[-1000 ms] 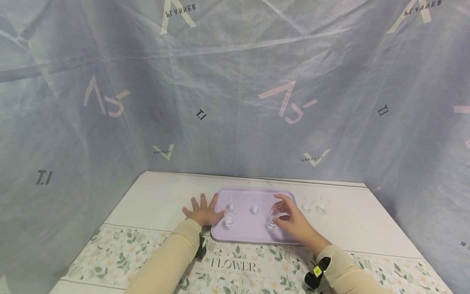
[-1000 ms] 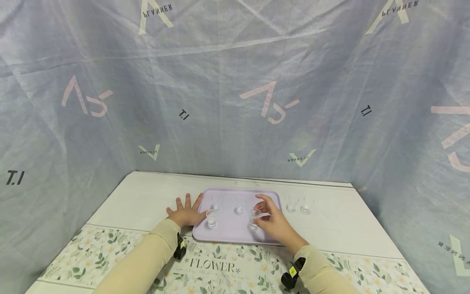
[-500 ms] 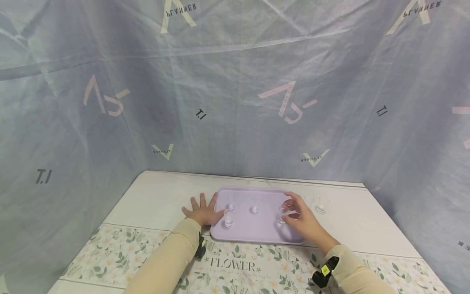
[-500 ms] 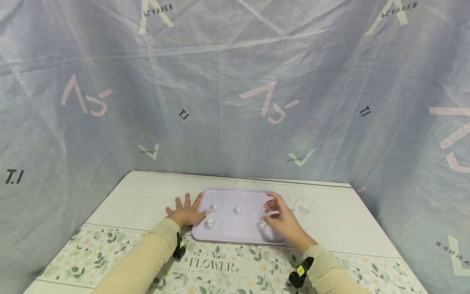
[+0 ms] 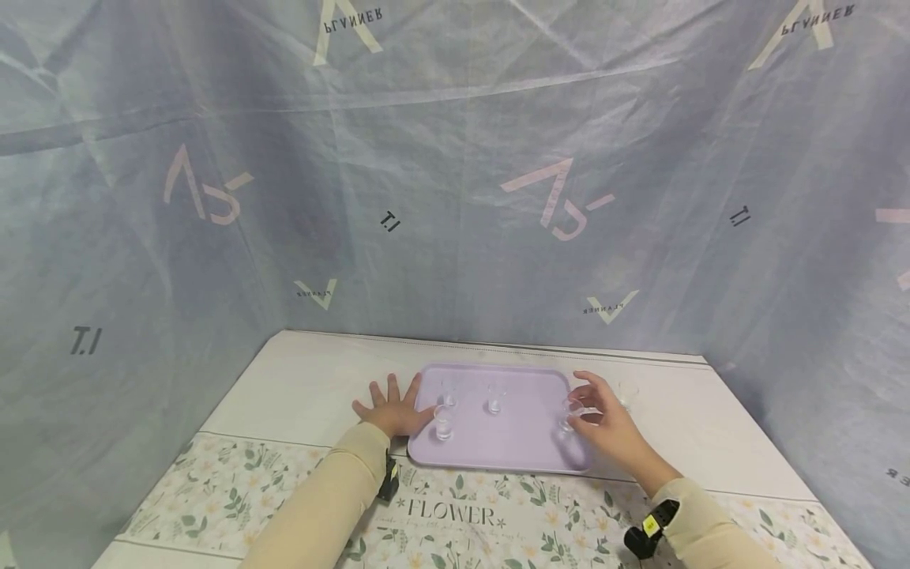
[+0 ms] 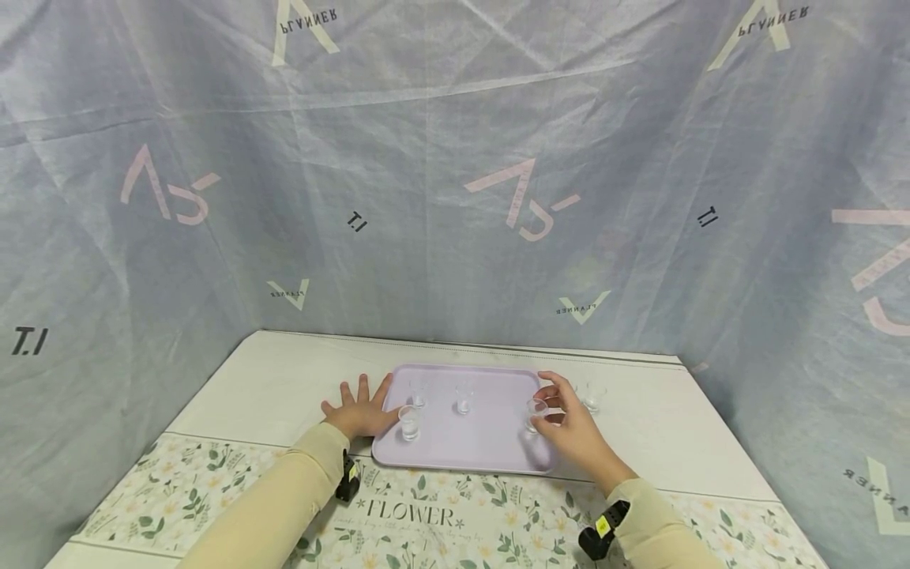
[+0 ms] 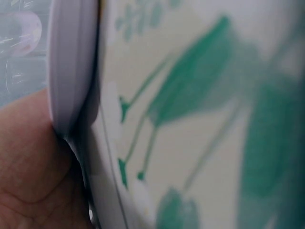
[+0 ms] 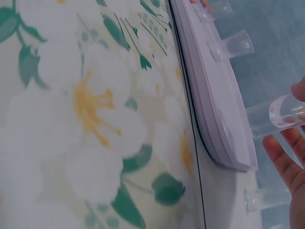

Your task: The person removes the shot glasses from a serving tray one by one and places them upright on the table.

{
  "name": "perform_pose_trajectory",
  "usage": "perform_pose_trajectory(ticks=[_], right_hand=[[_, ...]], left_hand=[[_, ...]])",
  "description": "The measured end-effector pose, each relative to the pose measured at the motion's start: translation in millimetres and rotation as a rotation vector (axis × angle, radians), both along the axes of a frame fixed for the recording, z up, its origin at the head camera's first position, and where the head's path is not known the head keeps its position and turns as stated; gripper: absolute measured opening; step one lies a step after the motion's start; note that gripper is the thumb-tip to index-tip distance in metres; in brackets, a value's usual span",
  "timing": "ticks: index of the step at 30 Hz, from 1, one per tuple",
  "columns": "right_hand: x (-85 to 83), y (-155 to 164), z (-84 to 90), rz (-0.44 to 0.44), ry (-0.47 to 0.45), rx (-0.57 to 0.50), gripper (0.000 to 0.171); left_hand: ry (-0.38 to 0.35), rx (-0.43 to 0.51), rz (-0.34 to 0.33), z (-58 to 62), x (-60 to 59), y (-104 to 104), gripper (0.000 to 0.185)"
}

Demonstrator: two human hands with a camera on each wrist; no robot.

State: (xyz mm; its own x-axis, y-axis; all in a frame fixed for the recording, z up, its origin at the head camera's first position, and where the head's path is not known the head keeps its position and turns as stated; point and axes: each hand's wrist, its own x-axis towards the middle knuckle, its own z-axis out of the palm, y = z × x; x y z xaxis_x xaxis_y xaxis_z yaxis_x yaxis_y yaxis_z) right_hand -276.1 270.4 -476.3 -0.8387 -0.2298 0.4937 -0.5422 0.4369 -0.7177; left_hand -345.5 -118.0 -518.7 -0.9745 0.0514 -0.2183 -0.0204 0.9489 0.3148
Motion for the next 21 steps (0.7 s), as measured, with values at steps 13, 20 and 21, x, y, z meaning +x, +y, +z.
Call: perform_pose_trajectory(ticks=[13, 20, 21], right_hand=[[14.3, 11, 16.6, -0.063, 0.029, 0.025, 0.075], [3.0, 30, 0.0, -0.1, 0.013, 0.053, 0.078], [2.9, 32, -0.1, -0.104, 0.007, 0.053, 0.078]], left_hand=[[0.019, -0.008, -0.003, -3.2, -1.8, -2, 0.095], [0.018, -0.015, -0.006, -1.8, -0.1, -1, 0.093], [0.018, -0.017, -0.006, -1.9, -0.2, -1, 0.093]])
